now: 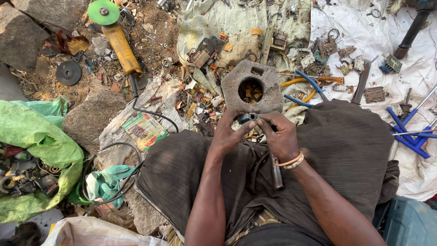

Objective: The person sits on the ground and uses a hammer and pliers to disassemble a small electronic component, removing parts and separating wires.

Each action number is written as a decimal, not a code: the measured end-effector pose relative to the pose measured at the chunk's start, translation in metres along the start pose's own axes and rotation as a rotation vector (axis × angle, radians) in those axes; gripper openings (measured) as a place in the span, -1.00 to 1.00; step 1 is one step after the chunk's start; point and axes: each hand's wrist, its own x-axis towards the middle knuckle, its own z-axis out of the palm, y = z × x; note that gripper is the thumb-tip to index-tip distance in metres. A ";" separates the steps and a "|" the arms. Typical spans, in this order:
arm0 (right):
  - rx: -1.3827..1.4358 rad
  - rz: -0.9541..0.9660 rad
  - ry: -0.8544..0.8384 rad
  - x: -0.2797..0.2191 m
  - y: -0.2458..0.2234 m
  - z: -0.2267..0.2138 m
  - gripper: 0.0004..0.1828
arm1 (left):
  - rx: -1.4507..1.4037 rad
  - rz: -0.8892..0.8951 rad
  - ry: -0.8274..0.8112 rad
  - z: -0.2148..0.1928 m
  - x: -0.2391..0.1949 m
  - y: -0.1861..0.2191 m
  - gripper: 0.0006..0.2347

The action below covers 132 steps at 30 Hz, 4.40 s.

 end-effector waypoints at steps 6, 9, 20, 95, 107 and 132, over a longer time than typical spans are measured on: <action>0.059 0.149 -0.027 0.002 -0.006 -0.002 -0.68 | 0.042 0.146 0.028 0.004 0.001 0.000 -0.71; 0.130 0.155 0.027 0.003 -0.008 0.005 -0.69 | -0.161 0.141 0.102 0.020 0.001 -0.010 -0.72; 0.462 0.348 0.115 -0.001 0.015 0.041 -0.64 | -0.603 -0.021 0.443 0.051 0.004 -0.032 -0.77; 1.188 0.847 -0.267 0.008 0.077 0.045 -0.72 | -0.957 0.006 0.851 -0.065 0.005 0.003 -0.73; 0.735 -0.131 0.240 0.067 -0.148 0.098 -0.63 | -0.712 -0.175 0.750 -0.027 0.026 -0.068 -0.68; 0.726 0.234 -0.114 0.000 -0.009 0.028 -0.44 | -0.568 0.181 0.075 -0.015 -0.004 0.003 -0.66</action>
